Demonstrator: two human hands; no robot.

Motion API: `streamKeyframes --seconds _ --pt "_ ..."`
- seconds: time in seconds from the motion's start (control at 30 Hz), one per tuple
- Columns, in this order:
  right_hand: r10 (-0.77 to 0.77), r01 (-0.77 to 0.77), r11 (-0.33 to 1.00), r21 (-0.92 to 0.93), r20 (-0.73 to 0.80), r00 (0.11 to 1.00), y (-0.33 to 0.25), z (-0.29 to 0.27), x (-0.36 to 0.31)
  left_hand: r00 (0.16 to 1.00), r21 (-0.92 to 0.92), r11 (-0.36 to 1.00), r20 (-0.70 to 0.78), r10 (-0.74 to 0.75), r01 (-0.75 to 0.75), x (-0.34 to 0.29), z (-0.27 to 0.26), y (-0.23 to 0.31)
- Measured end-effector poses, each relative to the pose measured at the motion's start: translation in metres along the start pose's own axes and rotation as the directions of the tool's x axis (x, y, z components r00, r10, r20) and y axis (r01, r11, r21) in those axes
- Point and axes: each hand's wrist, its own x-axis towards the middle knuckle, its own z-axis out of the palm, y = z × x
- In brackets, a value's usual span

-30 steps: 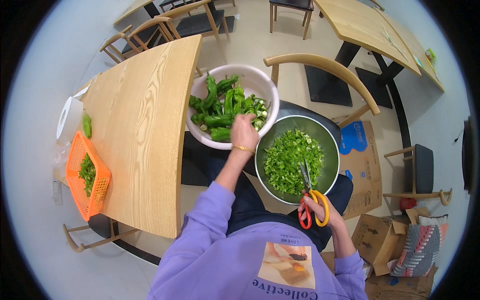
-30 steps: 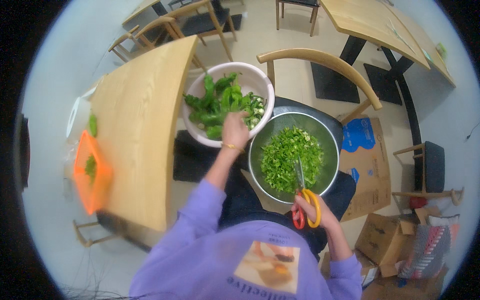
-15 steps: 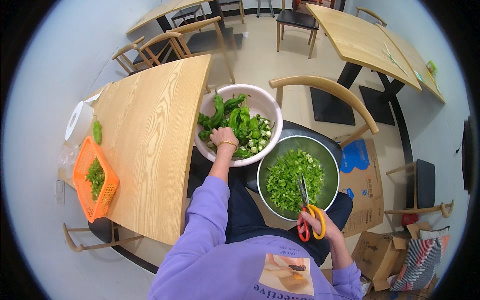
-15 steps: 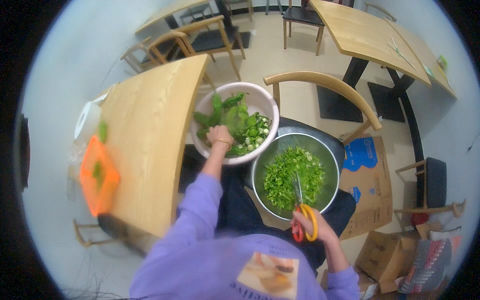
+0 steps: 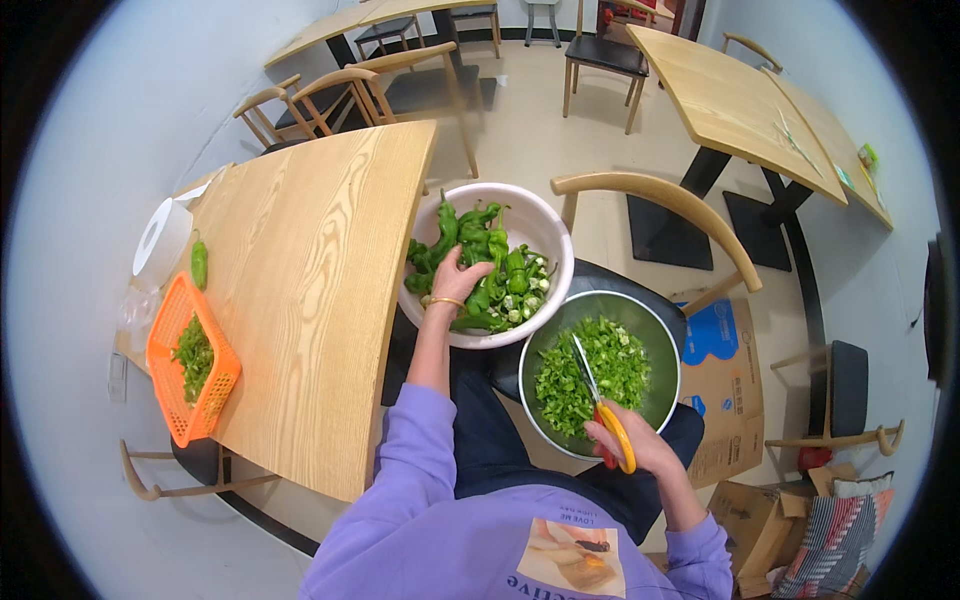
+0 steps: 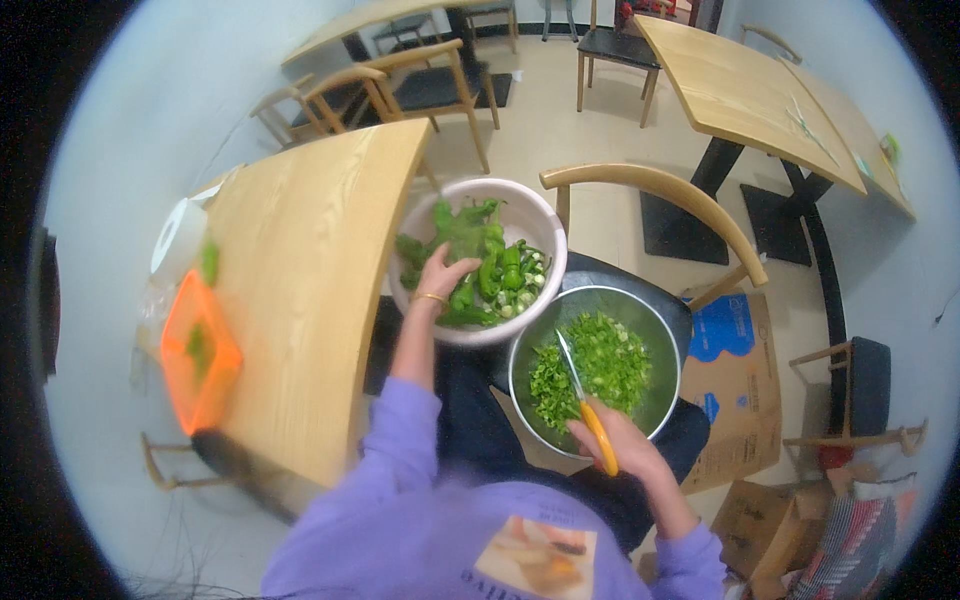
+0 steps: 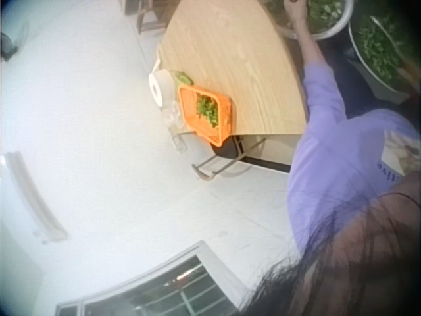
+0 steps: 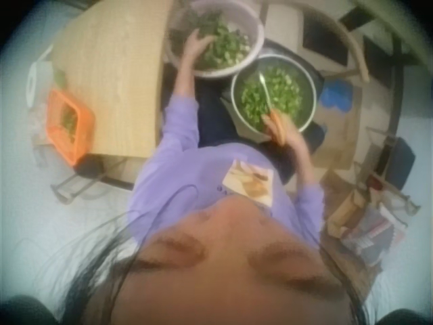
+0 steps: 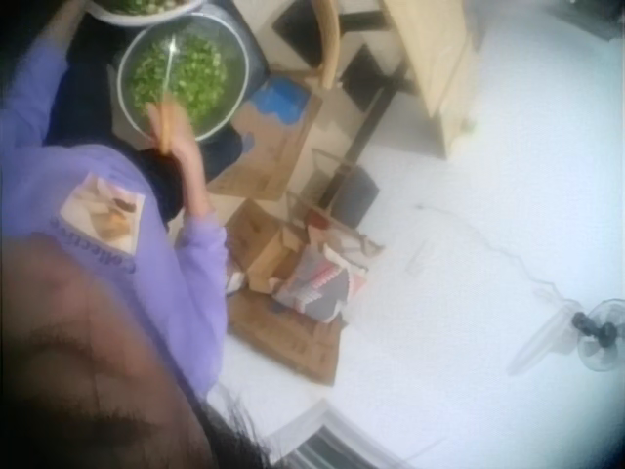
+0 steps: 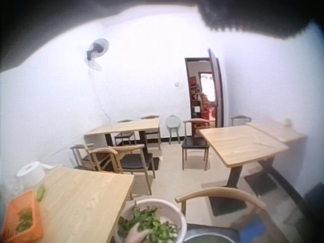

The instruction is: The person sits on a chair and uses scissors to cut green peppers into small pieces, placing them into a metal bowl. The person repeatedly picks peppers from a white bowl, cuts them, and transfers the pieces to the bowl.

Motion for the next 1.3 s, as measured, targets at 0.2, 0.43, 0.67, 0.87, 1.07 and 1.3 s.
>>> streamKeyframes --seconds 0.2,0.43,0.67,0.87,1.07,1.3 --pt "-0.420 0.218 0.780 -0.587 -0.231 0.878 -0.051 -0.017 0.049 0.885 -0.707 0.644 0.455 0.097 0.293 -0.040 0.005 -0.002" --pt "-0.566 0.199 0.533 -0.822 -0.172 0.806 -0.086 -0.029 0.088 0.848 -0.688 0.598 0.530 0.027 0.411 -0.073 0.012 -0.002" --pt "-0.567 0.218 0.472 -0.854 -0.104 0.817 -0.095 -0.027 0.103 0.885 -0.613 0.728 0.465 0.018 0.307 -0.076 0.008 -0.006" --pt "-0.560 0.242 0.456 -0.856 -0.065 0.826 -0.095 -0.023 0.111 0.870 -0.622 0.724 0.490 0.063 0.298 -0.072 0.009 -0.010" --pt "-0.492 0.254 0.479 -0.840 -0.018 0.870 -0.098 -0.023 0.117 0.869 -0.579 0.774 0.489 0.078 0.256 -0.068 0.006 -0.010" --pt "-0.441 0.271 0.518 -0.811 0.019 0.898 -0.101 -0.019 0.128 0.905 -0.506 0.855 0.406 0.125 0.109 -0.058 0.002 -0.011"
